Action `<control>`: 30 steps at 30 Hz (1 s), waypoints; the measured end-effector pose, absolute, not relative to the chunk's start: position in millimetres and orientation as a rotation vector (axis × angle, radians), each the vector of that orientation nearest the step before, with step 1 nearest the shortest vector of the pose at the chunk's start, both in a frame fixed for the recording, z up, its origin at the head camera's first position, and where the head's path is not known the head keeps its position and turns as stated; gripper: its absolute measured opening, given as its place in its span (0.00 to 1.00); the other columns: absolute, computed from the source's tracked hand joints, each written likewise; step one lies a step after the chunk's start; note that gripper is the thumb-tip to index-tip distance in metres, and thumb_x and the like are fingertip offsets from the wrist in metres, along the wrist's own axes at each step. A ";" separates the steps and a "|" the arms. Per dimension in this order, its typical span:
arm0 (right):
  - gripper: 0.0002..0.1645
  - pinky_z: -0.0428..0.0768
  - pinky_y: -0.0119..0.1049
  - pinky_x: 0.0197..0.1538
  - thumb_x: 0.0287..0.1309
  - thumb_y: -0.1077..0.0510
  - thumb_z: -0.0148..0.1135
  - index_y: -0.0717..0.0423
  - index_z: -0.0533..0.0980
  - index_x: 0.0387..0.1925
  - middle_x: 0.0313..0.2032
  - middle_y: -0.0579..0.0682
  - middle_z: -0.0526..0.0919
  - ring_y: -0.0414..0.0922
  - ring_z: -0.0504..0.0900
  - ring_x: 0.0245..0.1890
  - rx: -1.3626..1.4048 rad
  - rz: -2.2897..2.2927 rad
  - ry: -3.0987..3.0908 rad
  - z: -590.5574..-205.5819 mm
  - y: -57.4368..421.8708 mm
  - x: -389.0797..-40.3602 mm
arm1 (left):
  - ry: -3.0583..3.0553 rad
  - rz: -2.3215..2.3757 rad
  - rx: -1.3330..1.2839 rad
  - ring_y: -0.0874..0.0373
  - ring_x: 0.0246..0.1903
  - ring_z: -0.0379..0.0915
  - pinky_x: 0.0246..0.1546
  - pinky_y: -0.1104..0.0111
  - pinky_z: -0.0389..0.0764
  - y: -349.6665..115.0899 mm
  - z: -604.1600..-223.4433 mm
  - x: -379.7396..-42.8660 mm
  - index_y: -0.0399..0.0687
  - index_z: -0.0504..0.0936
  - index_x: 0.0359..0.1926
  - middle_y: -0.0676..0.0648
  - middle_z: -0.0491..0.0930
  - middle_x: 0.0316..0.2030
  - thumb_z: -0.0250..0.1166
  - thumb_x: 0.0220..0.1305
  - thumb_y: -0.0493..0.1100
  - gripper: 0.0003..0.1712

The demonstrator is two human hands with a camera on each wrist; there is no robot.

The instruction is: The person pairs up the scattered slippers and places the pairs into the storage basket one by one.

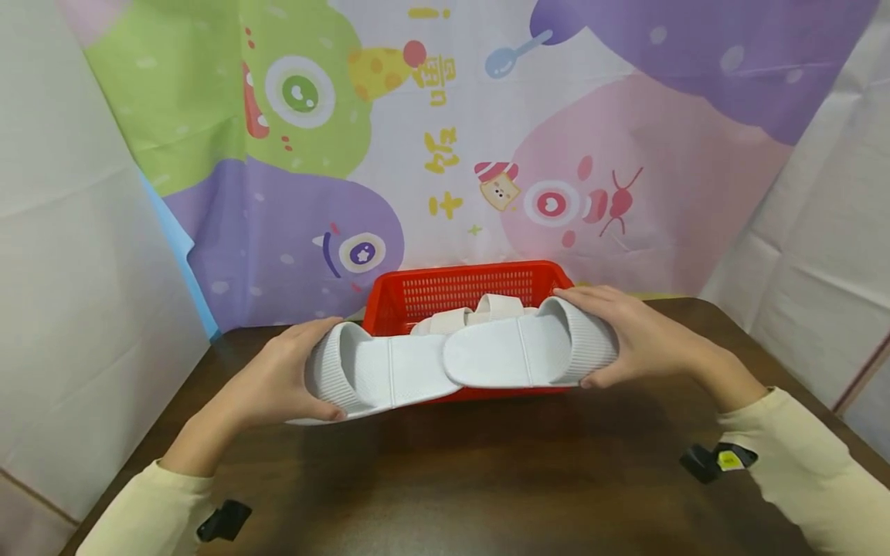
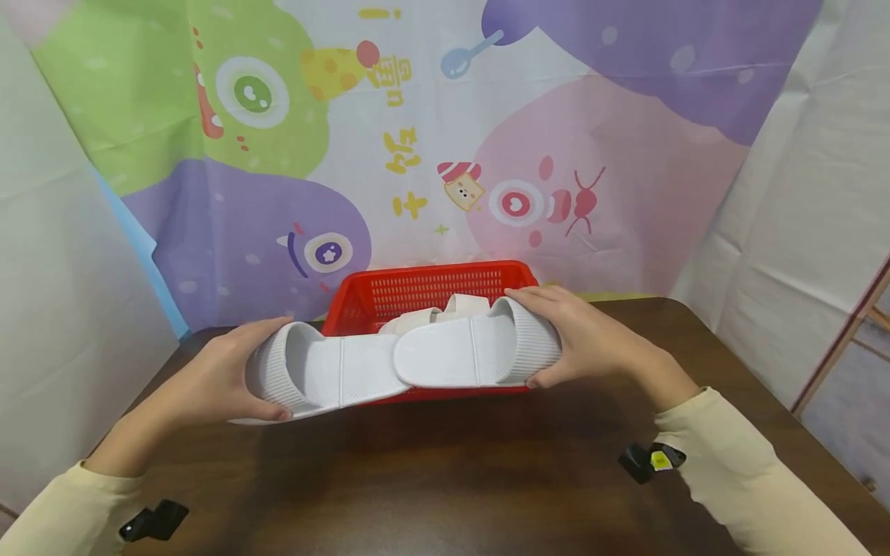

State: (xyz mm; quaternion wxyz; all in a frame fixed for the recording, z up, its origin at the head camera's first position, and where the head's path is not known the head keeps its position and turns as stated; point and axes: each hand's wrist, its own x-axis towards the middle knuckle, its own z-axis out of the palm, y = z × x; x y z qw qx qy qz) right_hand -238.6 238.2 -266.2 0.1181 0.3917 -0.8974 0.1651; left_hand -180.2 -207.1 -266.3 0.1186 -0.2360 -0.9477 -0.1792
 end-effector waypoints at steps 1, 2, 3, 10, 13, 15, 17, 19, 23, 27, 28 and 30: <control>0.61 0.78 0.56 0.55 0.29 0.44 0.81 0.49 0.63 0.69 0.62 0.51 0.72 0.51 0.70 0.59 1.144 0.484 -2.629 -266.6 238.2 -238.2 | -2.770 -0.525 -0.691 0.44 0.51 0.73 0.47 0.49 0.81 -206.8 -266.9 -180.2 0.39 0.67 0.63 0.38 0.75 0.57 0.82 0.30 0.49 0.56; 0.62 0.79 0.55 0.55 0.29 0.45 0.81 0.49 0.62 0.69 0.62 0.51 0.72 0.50 0.69 0.60 1.143 0.485 -2.632 -267.1 238.0 -237.9 | -2.770 -0.525 -0.690 0.45 0.50 0.72 0.47 0.49 0.81 -206.6 -267.3 -180.1 0.39 0.67 0.63 0.38 0.75 0.57 0.82 0.30 0.49 0.56; 0.61 0.79 0.55 0.54 0.29 0.45 0.81 0.50 0.63 0.69 0.62 0.51 0.72 0.50 0.69 0.59 1.146 0.487 -2.630 -267.3 237.5 -237.6 | -2.770 -0.530 -0.690 0.45 0.50 0.72 0.46 0.50 0.81 -206.3 -267.7 -179.9 0.40 0.67 0.63 0.38 0.75 0.57 0.82 0.30 0.49 0.56; 0.61 0.80 0.52 0.54 0.29 0.45 0.82 0.52 0.63 0.68 0.61 0.51 0.72 0.50 0.70 0.58 1.155 0.471 -2.623 -266.4 235.0 -235.9 | -2.780 -0.547 -0.688 0.45 0.51 0.72 0.47 0.50 0.81 -203.3 -268.2 -178.9 0.39 0.66 0.64 0.38 0.74 0.59 0.82 0.30 0.49 0.57; 0.61 0.79 0.53 0.54 0.29 0.46 0.82 0.52 0.63 0.68 0.61 0.52 0.72 0.50 0.70 0.58 1.150 0.460 -2.623 -264.5 234.6 -236.3 | -2.779 -0.545 -0.688 0.45 0.50 0.72 0.46 0.50 0.82 -202.0 -267.2 -179.5 0.39 0.66 0.64 0.38 0.74 0.58 0.82 0.30 0.49 0.57; 0.61 0.79 0.53 0.54 0.29 0.46 0.82 0.52 0.63 0.68 0.61 0.52 0.72 0.50 0.70 0.58 1.148 0.463 -2.629 -263.6 234.8 -236.6 | -2.778 -0.544 -0.691 0.46 0.50 0.72 0.46 0.50 0.82 -201.1 -266.3 -179.8 0.39 0.66 0.64 0.38 0.74 0.58 0.82 0.30 0.49 0.57; 0.62 0.79 0.54 0.54 0.28 0.46 0.82 0.52 0.62 0.68 0.62 0.52 0.72 0.50 0.70 0.58 1.144 0.466 -2.633 -262.7 235.2 -236.8 | -2.777 -0.537 -0.689 0.46 0.50 0.72 0.46 0.50 0.82 -200.5 -265.0 -179.8 0.40 0.66 0.65 0.39 0.74 0.58 0.82 0.31 0.49 0.57; 0.62 0.79 0.54 0.54 0.28 0.46 0.82 0.52 0.62 0.68 0.62 0.52 0.72 0.50 0.70 0.58 1.145 0.472 -2.631 -262.4 235.6 -237.1 | -2.770 -0.530 -0.695 0.46 0.50 0.72 0.46 0.50 0.82 -199.9 -263.9 -179.8 0.40 0.66 0.65 0.39 0.74 0.58 0.82 0.31 0.49 0.57; 0.62 0.79 0.54 0.54 0.28 0.46 0.82 0.51 0.63 0.68 0.61 0.51 0.72 0.49 0.69 0.59 1.148 0.491 -2.626 -263.2 236.5 -236.8 | -2.772 -0.542 -0.693 0.46 0.51 0.71 0.47 0.50 0.81 -198.9 -263.1 -178.2 0.41 0.66 0.65 0.39 0.74 0.59 0.82 0.31 0.49 0.57; 0.61 0.79 0.52 0.54 0.28 0.45 0.82 0.51 0.63 0.68 0.61 0.50 0.72 0.49 0.69 0.59 1.155 0.500 -2.619 -265.4 236.4 -236.2 | -2.783 -0.562 -0.685 0.46 0.52 0.71 0.48 0.50 0.80 -196.9 -264.0 -176.1 0.42 0.66 0.65 0.40 0.73 0.60 0.82 0.31 0.48 0.57; 0.61 0.79 0.52 0.54 0.28 0.45 0.82 0.51 0.63 0.68 0.61 0.50 0.72 0.48 0.69 0.59 1.157 0.501 -2.616 -265.9 236.3 -236.0 | -2.782 -0.563 -0.684 0.46 0.52 0.71 0.48 0.50 0.81 -196.4 -264.2 -175.7 0.41 0.66 0.65 0.40 0.73 0.60 0.82 0.30 0.48 0.57; 0.61 0.79 0.51 0.54 0.28 0.45 0.82 0.51 0.63 0.68 0.61 0.50 0.72 0.48 0.69 0.58 1.161 0.502 -2.610 -267.0 235.9 -235.6 | -2.777 -0.558 -0.689 0.45 0.53 0.71 0.49 0.49 0.80 -195.2 -264.4 -175.4 0.40 0.66 0.65 0.40 0.73 0.60 0.83 0.30 0.48 0.57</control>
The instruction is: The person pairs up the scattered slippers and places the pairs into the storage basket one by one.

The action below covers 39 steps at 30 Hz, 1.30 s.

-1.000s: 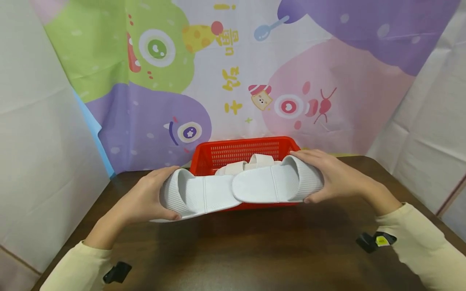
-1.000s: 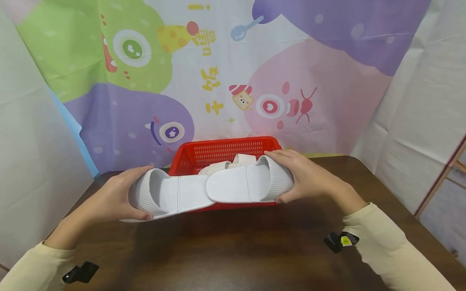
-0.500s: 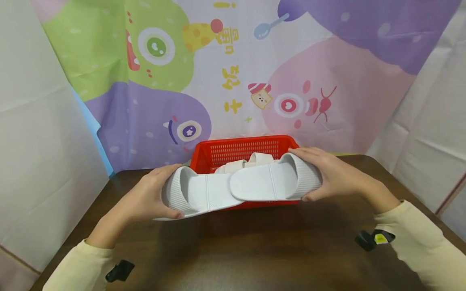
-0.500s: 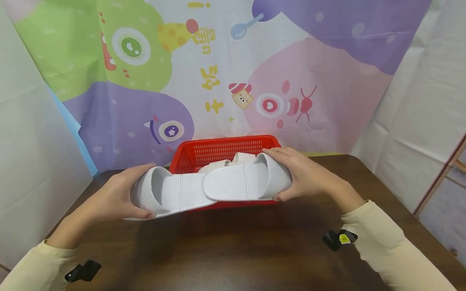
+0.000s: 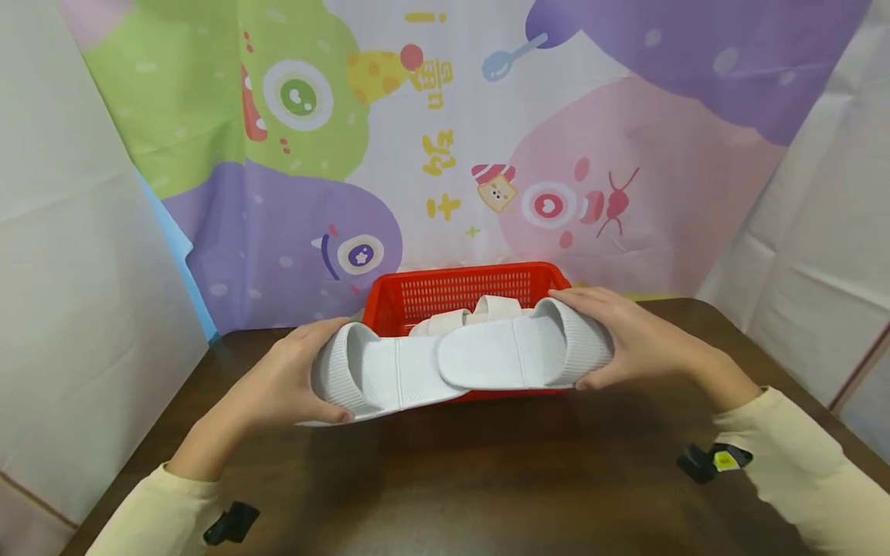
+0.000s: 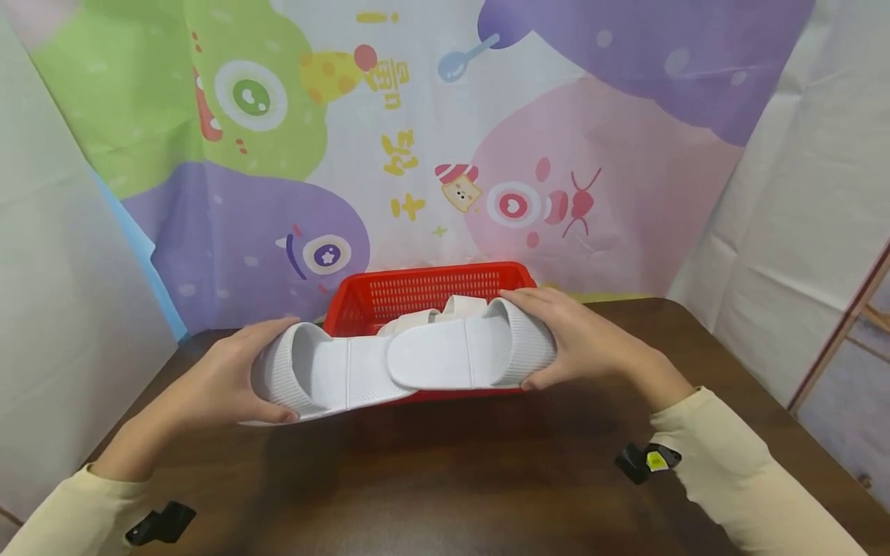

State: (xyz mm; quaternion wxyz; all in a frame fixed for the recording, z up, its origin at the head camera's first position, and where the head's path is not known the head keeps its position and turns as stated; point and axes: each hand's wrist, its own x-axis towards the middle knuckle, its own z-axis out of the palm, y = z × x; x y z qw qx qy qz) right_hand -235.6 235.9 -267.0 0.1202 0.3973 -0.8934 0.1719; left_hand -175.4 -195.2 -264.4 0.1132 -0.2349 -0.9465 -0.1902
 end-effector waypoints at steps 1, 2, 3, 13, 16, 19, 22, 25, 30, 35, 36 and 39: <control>0.61 0.79 0.51 0.54 0.28 0.46 0.82 0.51 0.63 0.68 0.61 0.49 0.72 0.48 0.69 0.58 1.161 0.504 -2.611 -267.3 235.7 -235.4 | -2.772 -0.554 -0.693 0.45 0.53 0.71 0.49 0.49 0.80 -194.8 -264.4 -175.3 0.40 0.66 0.65 0.39 0.73 0.60 0.83 0.30 0.47 0.57; 0.61 0.79 0.51 0.54 0.27 0.46 0.82 0.52 0.63 0.68 0.61 0.50 0.72 0.48 0.69 0.59 1.163 0.508 -2.610 -267.7 235.5 -235.2 | -2.766 -0.553 -0.701 0.45 0.53 0.71 0.49 0.49 0.80 -194.4 -264.4 -175.3 0.39 0.66 0.65 0.39 0.73 0.60 0.82 0.30 0.47 0.57; 0.62 0.80 0.50 0.54 0.27 0.46 0.82 0.51 0.63 0.68 0.61 0.50 0.72 0.48 0.69 0.59 1.162 0.510 -2.612 -268.0 235.3 -235.1 | -2.762 -0.550 -0.707 0.45 0.53 0.71 0.49 0.49 0.80 -193.8 -264.1 -175.2 0.38 0.66 0.65 0.39 0.73 0.60 0.83 0.30 0.47 0.57; 0.62 0.80 0.51 0.54 0.28 0.46 0.82 0.51 0.62 0.69 0.62 0.50 0.72 0.48 0.69 0.59 1.164 0.519 -2.618 -268.3 234.6 -233.9 | -2.755 -0.542 -0.723 0.45 0.52 0.72 0.49 0.50 0.80 -190.6 -262.1 -173.9 0.37 0.66 0.65 0.38 0.74 0.59 0.82 0.30 0.48 0.57; 0.62 0.80 0.51 0.53 0.29 0.44 0.81 0.51 0.62 0.69 0.61 0.49 0.72 0.47 0.68 0.59 1.166 0.536 -2.627 -271.1 234.3 -233.8 | -2.754 -0.547 -0.730 0.44 0.53 0.72 0.51 0.50 0.79 -190.2 -264.4 -173.1 0.37 0.66 0.65 0.38 0.74 0.60 0.82 0.30 0.48 0.58; 0.61 0.79 0.50 0.53 0.29 0.43 0.81 0.51 0.63 0.68 0.61 0.48 0.72 0.47 0.68 0.58 1.175 0.541 -2.621 -274.9 233.5 -233.2 | -2.747 -0.542 -0.746 0.44 0.54 0.71 0.52 0.50 0.78 -189.6 -267.4 -172.6 0.37 0.66 0.65 0.38 0.73 0.60 0.82 0.29 0.48 0.58; 0.62 0.79 0.49 0.54 0.28 0.44 0.82 0.51 0.63 0.68 0.61 0.47 0.72 0.46 0.69 0.58 1.185 0.534 -2.607 -277.8 232.3 -232.3 | -2.744 -0.542 -0.751 0.44 0.54 0.71 0.52 0.50 0.78 -189.4 -270.2 -172.1 0.38 0.66 0.65 0.39 0.74 0.60 0.82 0.29 0.48 0.58; 0.62 0.78 0.50 0.56 0.29 0.44 0.81 0.52 0.63 0.68 0.61 0.48 0.72 0.46 0.69 0.58 1.195 0.513 -2.593 -278.2 231.0 -232.3 | -2.736 -0.543 -0.757 0.46 0.53 0.72 0.51 0.51 0.78 -189.5 -271.1 -172.5 0.39 0.67 0.65 0.39 0.74 0.59 0.83 0.28 0.48 0.58; 0.62 0.77 0.51 0.58 0.27 0.46 0.82 0.54 0.63 0.68 0.62 0.49 0.72 0.48 0.69 0.60 1.189 0.500 -2.577 -273.3 229.6 -234.1 | -2.726 -0.530 -0.762 0.47 0.51 0.72 0.50 0.52 0.79 -189.0 -266.6 -176.3 0.39 0.67 0.64 0.40 0.75 0.59 0.83 0.29 0.49 0.58; 0.62 0.76 0.50 0.57 0.28 0.46 0.82 0.52 0.62 0.68 0.62 0.48 0.72 0.47 0.69 0.60 1.197 0.495 -2.569 -268.2 228.3 -235.7 | -2.724 -0.520 -0.756 0.47 0.50 0.72 0.48 0.52 0.80 -190.1 -262.0 -177.4 0.38 0.67 0.64 0.39 0.75 0.58 0.83 0.29 0.49 0.58; 0.62 0.76 0.50 0.57 0.28 0.46 0.82 0.52 0.62 0.68 0.62 0.48 0.72 0.47 0.69 0.60 1.199 0.495 -2.571 -267.6 228.1 -235.8 | -2.723 -0.521 -0.758 0.47 0.50 0.72 0.48 0.53 0.81 -190.2 -261.6 -177.4 0.38 0.67 0.64 0.39 0.75 0.58 0.83 0.29 0.50 0.58; 0.62 0.77 0.50 0.56 0.28 0.45 0.82 0.51 0.62 0.68 0.61 0.48 0.72 0.47 0.69 0.59 1.191 0.493 -2.584 -266.3 227.7 -235.7 | -2.716 -0.518 -0.763 0.46 0.50 0.72 0.48 0.52 0.81 -190.5 -261.7 -177.5 0.38 0.67 0.64 0.39 0.75 0.58 0.83 0.28 0.50 0.58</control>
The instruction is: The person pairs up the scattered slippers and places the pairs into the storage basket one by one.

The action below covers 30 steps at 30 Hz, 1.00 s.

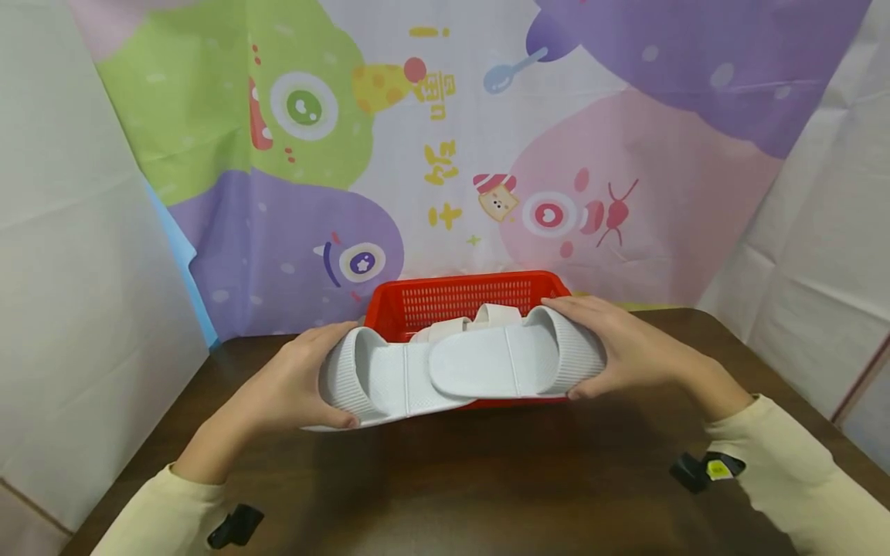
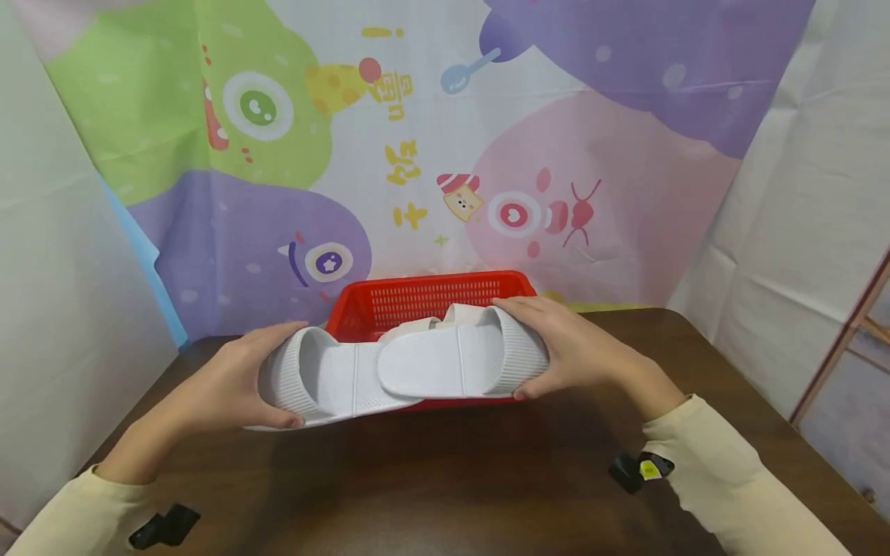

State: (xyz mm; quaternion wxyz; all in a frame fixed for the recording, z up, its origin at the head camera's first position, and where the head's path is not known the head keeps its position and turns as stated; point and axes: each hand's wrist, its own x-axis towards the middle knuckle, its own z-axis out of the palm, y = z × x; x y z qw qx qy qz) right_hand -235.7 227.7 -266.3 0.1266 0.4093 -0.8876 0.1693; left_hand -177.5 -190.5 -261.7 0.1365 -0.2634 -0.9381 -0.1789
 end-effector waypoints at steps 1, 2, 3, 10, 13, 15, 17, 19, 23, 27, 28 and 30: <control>0.62 0.78 0.50 0.56 0.28 0.45 0.82 0.51 0.62 0.69 0.62 0.48 0.72 0.47 0.69 0.59 1.186 0.492 -2.592 -266.4 227.6 -235.5 | -2.714 -0.518 -0.763 0.47 0.50 0.72 0.47 0.52 0.81 -190.6 -262.0 -177.3 0.38 0.67 0.64 0.39 0.75 0.58 0.83 0.28 0.50 0.58; 0.62 0.78 0.50 0.56 0.28 0.44 0.82 0.50 0.62 0.69 0.62 0.47 0.72 0.47 0.69 0.59 1.180 0.491 -2.601 -266.6 227.5 -235.4 | -2.712 -0.518 -0.763 0.46 0.50 0.73 0.47 0.52 0.81 -190.6 -262.4 -177.3 0.38 0.67 0.64 0.39 0.75 0.57 0.83 0.29 0.50 0.58; 0.62 0.78 0.50 0.55 0.28 0.43 0.81 0.50 0.62 0.69 0.62 0.47 0.72 0.47 0.69 0.59 1.175 0.493 -2.609 -266.7 227.4 -235.5 | -2.713 -0.517 -0.762 0.46 0.50 0.73 0.47 0.52 0.81 -190.6 -262.6 -177.2 0.38 0.67 0.64 0.39 0.75 0.57 0.83 0.29 0.50 0.58; 0.63 0.78 0.51 0.57 0.28 0.42 0.81 0.50 0.61 0.69 0.62 0.47 0.72 0.47 0.69 0.59 1.170 0.506 -2.630 -267.9 225.3 -235.1 | -2.724 -0.524 -0.764 0.47 0.50 0.72 0.48 0.52 0.80 -190.2 -263.6 -178.8 0.38 0.67 0.64 0.39 0.75 0.58 0.83 0.29 0.50 0.57; 0.64 0.77 0.52 0.58 0.28 0.43 0.81 0.50 0.61 0.69 0.63 0.48 0.71 0.47 0.68 0.60 1.177 0.503 -2.623 -267.1 224.1 -235.0 | -2.732 -0.528 -0.761 0.48 0.49 0.72 0.46 0.54 0.81 -189.4 -262.6 -180.1 0.40 0.68 0.64 0.41 0.76 0.57 0.83 0.30 0.50 0.57; 0.64 0.77 0.52 0.58 0.28 0.42 0.81 0.50 0.61 0.70 0.63 0.48 0.71 0.48 0.68 0.61 1.175 0.500 -2.627 -266.2 223.2 -235.3 | -2.736 -0.532 -0.758 0.49 0.48 0.72 0.45 0.54 0.82 -189.0 -261.6 -180.7 0.41 0.68 0.64 0.41 0.76 0.57 0.82 0.30 0.51 0.56; 0.64 0.77 0.53 0.58 0.29 0.41 0.81 0.50 0.61 0.70 0.63 0.48 0.71 0.48 0.68 0.61 1.173 0.495 -2.631 -264.5 222.3 -235.4 | -2.738 -0.534 -0.753 0.49 0.48 0.72 0.45 0.54 0.82 -189.0 -260.8 -180.7 0.42 0.68 0.64 0.41 0.76 0.57 0.82 0.30 0.51 0.56; 0.64 0.77 0.53 0.58 0.29 0.41 0.81 0.49 0.61 0.70 0.63 0.48 0.71 0.48 0.68 0.61 1.171 0.490 -2.638 -262.8 221.5 -235.4 | -2.738 -0.530 -0.747 0.48 0.49 0.72 0.46 0.53 0.82 -189.2 -260.2 -180.4 0.42 0.67 0.64 0.41 0.75 0.57 0.82 0.30 0.51 0.56; 0.64 0.75 0.55 0.60 0.29 0.41 0.81 0.50 0.60 0.70 0.64 0.49 0.70 0.49 0.68 0.61 1.167 0.489 -2.647 -260.5 220.5 -234.4 | -2.747 -0.537 -0.733 0.48 0.50 0.72 0.46 0.53 0.82 -189.8 -260.2 -179.5 0.42 0.67 0.64 0.40 0.75 0.58 0.82 0.31 0.51 0.57; 0.64 0.75 0.55 0.60 0.29 0.41 0.81 0.49 0.60 0.70 0.64 0.49 0.70 0.49 0.68 0.62 1.159 0.490 -2.659 -260.2 219.5 -233.0 | -2.749 -0.559 -0.735 0.48 0.49 0.71 0.45 0.54 0.82 -189.8 -260.8 -179.3 0.42 0.67 0.64 0.41 0.74 0.58 0.82 0.31 0.51 0.57; 0.65 0.75 0.55 0.60 0.28 0.41 0.81 0.49 0.60 0.70 0.64 0.49 0.70 0.49 0.68 0.62 1.159 0.491 -2.659 -260.2 219.1 -232.6 | -2.748 -0.563 -0.736 0.48 0.49 0.71 0.45 0.54 0.82 -189.7 -261.0 -179.4 0.42 0.67 0.64 0.41 0.74 0.58 0.82 0.31 0.51 0.57; 0.64 0.75 0.55 0.60 0.28 0.41 0.81 0.49 0.60 0.70 0.64 0.49 0.70 0.49 0.68 0.62 1.166 0.490 -2.652 -260.6 218.0 -232.8 | -2.743 -0.567 -0.740 0.48 0.49 0.72 0.45 0.53 0.83 -189.5 -261.3 -179.5 0.41 0.67 0.64 0.40 0.74 0.58 0.82 0.31 0.51 0.57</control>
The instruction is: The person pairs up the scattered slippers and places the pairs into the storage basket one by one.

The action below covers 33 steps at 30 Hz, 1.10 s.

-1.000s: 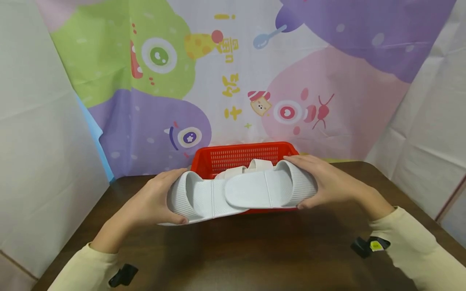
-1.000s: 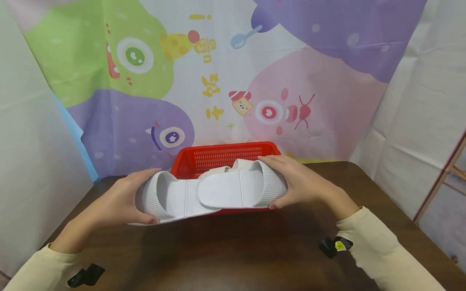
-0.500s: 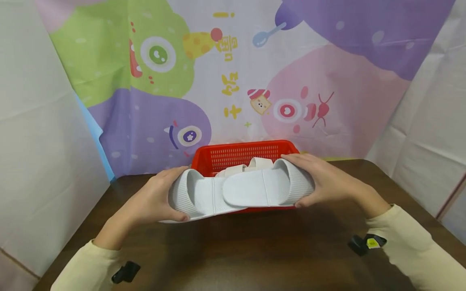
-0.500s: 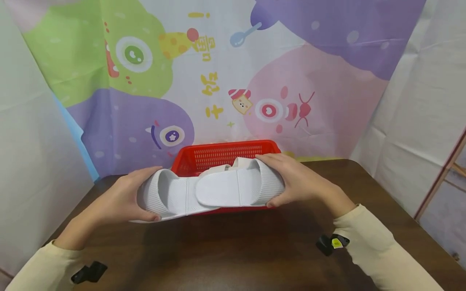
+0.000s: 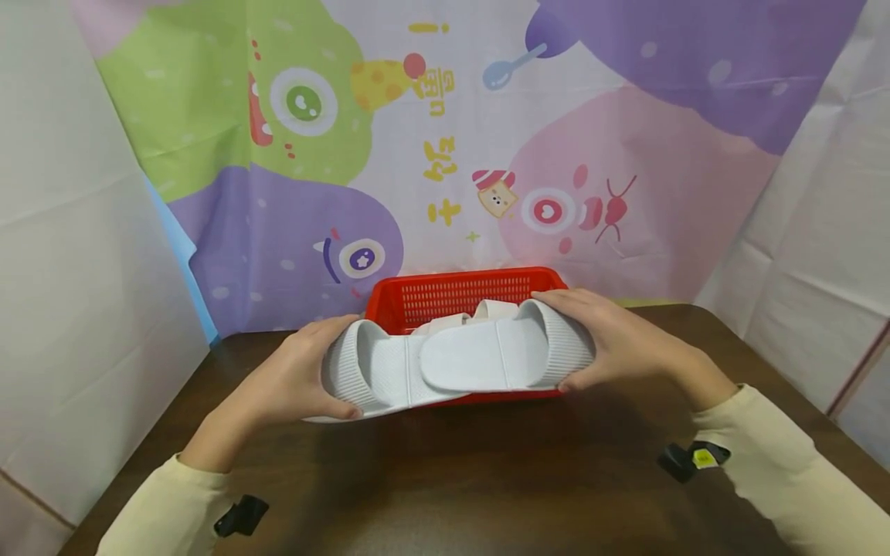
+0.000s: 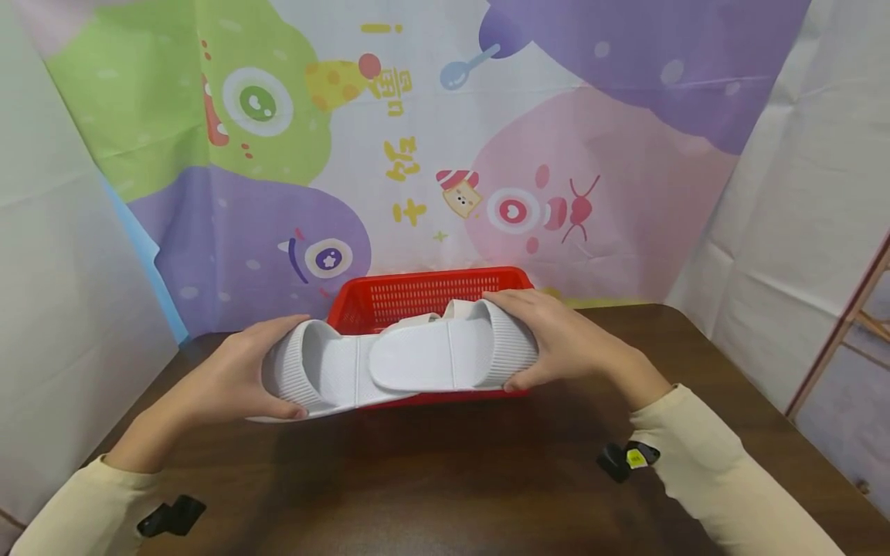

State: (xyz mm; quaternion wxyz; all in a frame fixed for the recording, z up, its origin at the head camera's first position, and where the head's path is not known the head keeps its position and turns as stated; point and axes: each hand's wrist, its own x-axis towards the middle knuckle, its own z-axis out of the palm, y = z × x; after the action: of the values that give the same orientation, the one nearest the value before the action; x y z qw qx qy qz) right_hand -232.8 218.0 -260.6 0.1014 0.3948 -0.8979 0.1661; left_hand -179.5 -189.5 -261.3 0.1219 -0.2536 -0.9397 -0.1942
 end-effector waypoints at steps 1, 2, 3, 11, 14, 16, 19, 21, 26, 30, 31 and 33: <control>0.64 0.75 0.55 0.61 0.28 0.41 0.81 0.49 0.60 0.70 0.64 0.49 0.70 0.49 0.68 0.62 1.171 0.492 -2.647 -260.9 217.5 -233.2 | -2.742 -0.567 -0.743 0.48 0.50 0.72 0.45 0.53 0.83 -189.4 -261.2 -179.6 0.41 0.67 0.64 0.40 0.75 0.58 0.82 0.30 0.51 0.57; 0.64 0.75 0.54 0.61 0.28 0.42 0.81 0.49 0.60 0.70 0.64 0.49 0.70 0.49 0.68 0.62 1.174 0.494 -2.643 -261.0 217.0 -233.2 | -2.739 -0.564 -0.745 0.48 0.50 0.72 0.45 0.53 0.82 -189.1 -261.1 -179.9 0.41 0.67 0.64 0.40 0.75 0.58 0.82 0.30 0.51 0.57; 0.64 0.75 0.54 0.60 0.28 0.42 0.81 0.49 0.60 0.70 0.64 0.49 0.70 0.49 0.68 0.61 1.176 0.497 -2.641 -261.3 216.6 -233.3 | -2.739 -0.563 -0.747 0.48 0.50 0.72 0.46 0.53 0.82 -188.8 -261.1 -180.2 0.40 0.67 0.64 0.40 0.75 0.58 0.83 0.30 0.51 0.57; 0.65 0.75 0.55 0.60 0.28 0.42 0.81 0.49 0.60 0.70 0.64 0.49 0.70 0.49 0.68 0.62 1.177 0.509 -2.652 -262.3 213.8 -233.5 | -2.757 -0.569 -0.741 0.47 0.51 0.72 0.47 0.51 0.82 -187.0 -260.6 -180.6 0.40 0.66 0.65 0.40 0.74 0.58 0.83 0.30 0.51 0.58; 0.64 0.76 0.54 0.60 0.28 0.42 0.81 0.49 0.60 0.70 0.64 0.49 0.70 0.48 0.68 0.61 1.181 0.511 -2.654 -262.0 212.1 -233.8 | -2.752 -0.566 -0.748 0.47 0.52 0.71 0.47 0.51 0.82 -186.4 -260.8 -180.7 0.40 0.66 0.65 0.40 0.74 0.58 0.82 0.30 0.50 0.57; 0.64 0.76 0.53 0.59 0.28 0.42 0.81 0.49 0.60 0.70 0.64 0.48 0.70 0.48 0.69 0.61 1.179 0.509 -2.655 -261.8 210.8 -234.0 | -2.747 -0.561 -0.753 0.47 0.52 0.71 0.48 0.51 0.82 -186.1 -260.9 -180.8 0.40 0.66 0.65 0.40 0.74 0.58 0.82 0.31 0.50 0.57; 0.64 0.77 0.52 0.59 0.28 0.42 0.81 0.49 0.60 0.70 0.64 0.49 0.71 0.48 0.69 0.60 1.180 0.506 -2.653 -261.5 209.1 -234.3 | -2.747 -0.556 -0.753 0.46 0.52 0.71 0.48 0.50 0.81 -185.2 -260.6 -181.2 0.40 0.66 0.65 0.40 0.74 0.59 0.82 0.31 0.50 0.57; 0.64 0.77 0.52 0.58 0.28 0.42 0.81 0.49 0.60 0.70 0.63 0.48 0.70 0.47 0.69 0.60 1.176 0.510 -2.655 -261.4 207.9 -234.5 | -2.749 -0.552 -0.753 0.46 0.52 0.71 0.49 0.50 0.81 -184.4 -260.3 -181.5 0.40 0.66 0.65 0.40 0.74 0.59 0.82 0.31 0.51 0.57; 0.63 0.78 0.51 0.58 0.29 0.43 0.81 0.49 0.61 0.70 0.63 0.48 0.71 0.47 0.69 0.60 1.179 0.512 -2.642 -261.1 205.4 -235.1 | -2.748 -0.544 -0.759 0.46 0.53 0.71 0.50 0.49 0.80 -182.3 -259.8 -182.3 0.39 0.66 0.65 0.40 0.74 0.59 0.82 0.31 0.50 0.57; 0.63 0.77 0.51 0.58 0.30 0.43 0.81 0.50 0.61 0.70 0.63 0.49 0.71 0.47 0.70 0.59 1.197 0.499 -2.620 -261.1 203.3 -236.3 | -2.745 -0.547 -0.763 0.46 0.53 0.71 0.50 0.50 0.80 -180.3 -259.5 -182.2 0.39 0.66 0.65 0.40 0.74 0.59 0.82 0.31 0.49 0.57; 0.63 0.77 0.51 0.58 0.30 0.43 0.81 0.50 0.61 0.70 0.62 0.49 0.71 0.47 0.70 0.59 1.198 0.497 -2.618 -261.1 202.9 -236.6 | -2.746 -0.547 -0.763 0.46 0.53 0.71 0.50 0.49 0.80 -179.8 -259.3 -182.0 0.39 0.66 0.65 0.40 0.74 0.59 0.82 0.32 0.49 0.57; 0.63 0.76 0.52 0.59 0.29 0.42 0.81 0.50 0.61 0.70 0.62 0.49 0.71 0.47 0.70 0.60 1.202 0.489 -2.615 -261.1 202.0 -236.9 | -2.748 -0.548 -0.761 0.46 0.53 0.71 0.51 0.49 0.80 -178.7 -259.2 -181.6 0.39 0.66 0.65 0.39 0.73 0.60 0.82 0.32 0.49 0.57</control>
State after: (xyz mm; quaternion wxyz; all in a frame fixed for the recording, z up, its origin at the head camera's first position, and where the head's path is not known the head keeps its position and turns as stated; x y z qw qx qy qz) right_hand -236.9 202.0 -261.1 0.1112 0.4091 -0.8902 0.1666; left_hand -181.6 -178.7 -259.2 0.1186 -0.2604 -0.9397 -0.1873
